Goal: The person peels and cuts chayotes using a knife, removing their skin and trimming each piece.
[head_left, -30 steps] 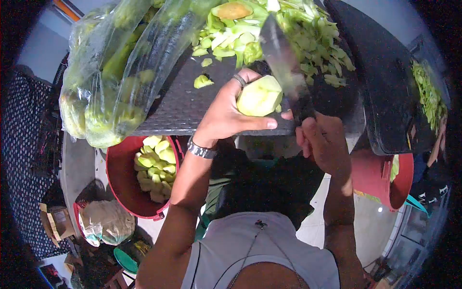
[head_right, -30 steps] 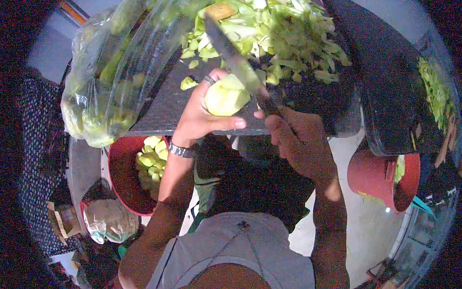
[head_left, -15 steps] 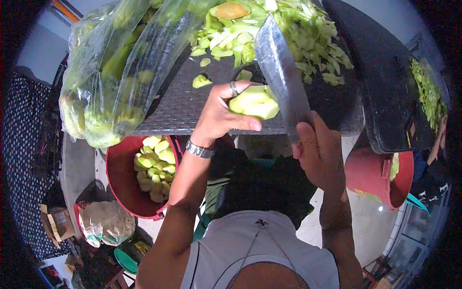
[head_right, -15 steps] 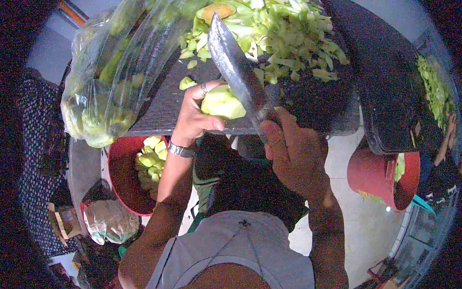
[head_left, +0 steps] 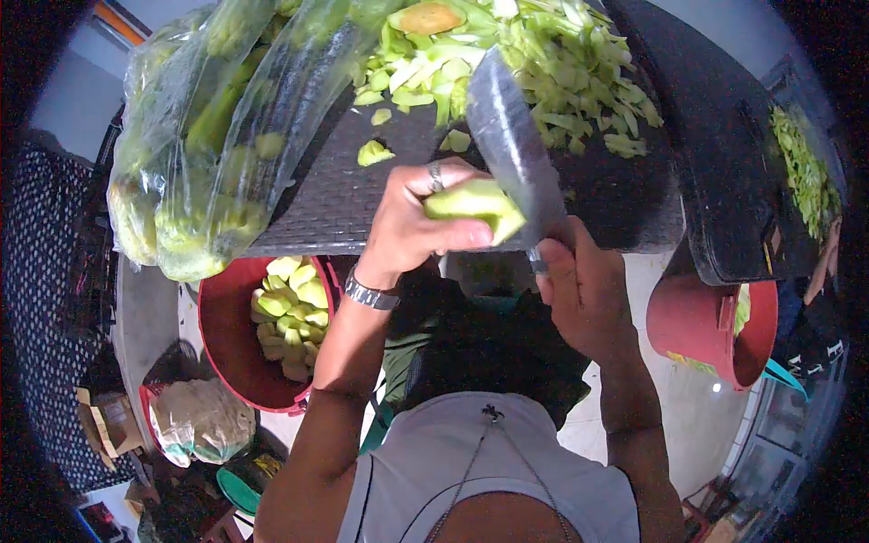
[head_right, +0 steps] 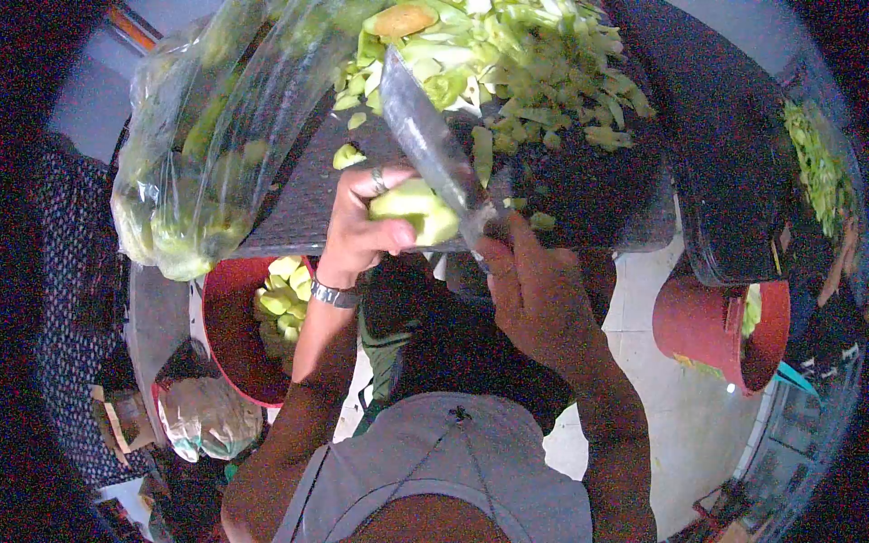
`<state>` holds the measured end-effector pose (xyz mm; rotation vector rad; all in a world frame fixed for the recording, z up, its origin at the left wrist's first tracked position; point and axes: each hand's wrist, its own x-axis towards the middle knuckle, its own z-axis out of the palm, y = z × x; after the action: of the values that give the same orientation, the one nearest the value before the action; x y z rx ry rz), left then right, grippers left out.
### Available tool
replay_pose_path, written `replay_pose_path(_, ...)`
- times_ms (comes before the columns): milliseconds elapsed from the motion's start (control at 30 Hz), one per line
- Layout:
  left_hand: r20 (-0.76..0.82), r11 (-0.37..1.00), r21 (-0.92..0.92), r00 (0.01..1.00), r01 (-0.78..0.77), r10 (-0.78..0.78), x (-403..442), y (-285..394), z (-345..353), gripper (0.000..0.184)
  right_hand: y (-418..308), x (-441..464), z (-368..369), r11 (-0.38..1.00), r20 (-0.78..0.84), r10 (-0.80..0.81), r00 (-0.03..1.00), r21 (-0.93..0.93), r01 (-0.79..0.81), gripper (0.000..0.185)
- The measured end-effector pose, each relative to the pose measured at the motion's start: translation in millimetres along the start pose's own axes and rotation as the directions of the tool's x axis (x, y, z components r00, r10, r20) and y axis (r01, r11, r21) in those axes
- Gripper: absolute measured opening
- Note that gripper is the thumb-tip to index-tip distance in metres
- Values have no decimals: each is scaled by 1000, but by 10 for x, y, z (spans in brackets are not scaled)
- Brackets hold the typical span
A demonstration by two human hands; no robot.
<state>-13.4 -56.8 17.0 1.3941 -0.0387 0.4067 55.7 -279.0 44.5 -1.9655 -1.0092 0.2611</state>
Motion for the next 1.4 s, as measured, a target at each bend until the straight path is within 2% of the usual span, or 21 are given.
replay_pose_path(33,61,992,121,998,-21,13,13,69,10,42,-23,13,-6,1000,22,-7,1000,20,7,24)
replay_pose_path(133,125,965,222,977,141,-171,39,100,-3,34,11,40,-37,997,89,61,994,42,-65,31)
replay_pose_path(233,-67,960,-40,958,278,-280,9,60,204,28,79,21,17,995,38,75,996,68,-78,33)
replay_pose_path(333,-207,935,-287,940,208,-272,11,-150,444,23,112,44,-14,984,76,177,981,4,-177,36)
replay_pose_path(433,-160,867,-472,952,158,-260,21,-273,460,23,67,53,18,989,31,145,989,28,-145,42)
replay_pose_path(533,-109,786,-613,977,78,-181,32,-322,514,28,5,59,86,999,-71,19,997,-41,-22,47)
replay_pose_path(667,-76,683,-728,983,61,-169,143,-389,528,36,-49,85,92,975,-93,15,996,-220,-36,46)
replay_pose_path(700,-158,718,-692,955,74,-252,221,-368,503,34,-37,114,108,948,-113,-4,994,-317,-32,40)
replay_pose_path(733,-381,938,-347,917,-23,-118,281,-421,434,31,-19,145,123,912,-130,-24,991,-410,-32,34)
replay_pose_path(767,-524,995,66,847,-70,94,333,-519,352,29,27,211,115,914,-101,4,995,-404,-45,32)
replay_pose_path(800,-559,882,468,755,-56,344,370,-566,317,27,96,310,83,914,-73,29,997,-402,-56,30)
replay_pose_path(833,-609,871,443,641,-214,467,341,-326,424,33,162,390,65,916,-47,54,997,-396,-68,28)
replay_pose_path(867,-465,660,701,527,-272,711,334,-300,284,37,226,430,79,901,-57,-3,998,-434,-22,29)
replay_pose_path(900,-215,493,801,606,-339,766,357,-135,241,38,295,434,111,882,-57,-54,997,-471,20,30)
replay_pose_path(967,218,149,901,721,-408,658,454,75,218,35,399,395,173,752,-60,-168,984,-653,89,33)
replay_pose_path(1000,252,68,921,720,-383,646,547,27,223,32,432,400,186,617,-66,-243,968,-780,102,33)
replay_pose_path(1067,273,-89,953,692,-291,668,645,10,228,27,407,432,169,590,-57,-227,972,-802,91,28)
replay_pose_path(1100,294,-88,944,683,-319,668,694,9,207,27,341,438,141,706,-40,-128,991,-705,63,24)
replay_pose_path(1167,321,-65,926,684,-373,655,726,-40,162,27,291,434,130,785,-11,-54,998,-618,36,22)
replay_pose_path(1300,374,-65,890,641,-451,670,798,-139,59,33,121,401,120,722,8,-142,990,-683,109,24)
replay_pose_path(1400,332,-20,911,704,-413,628,732,-145,34,38,92,433,102,763,20,-143,990,-635,123,27)
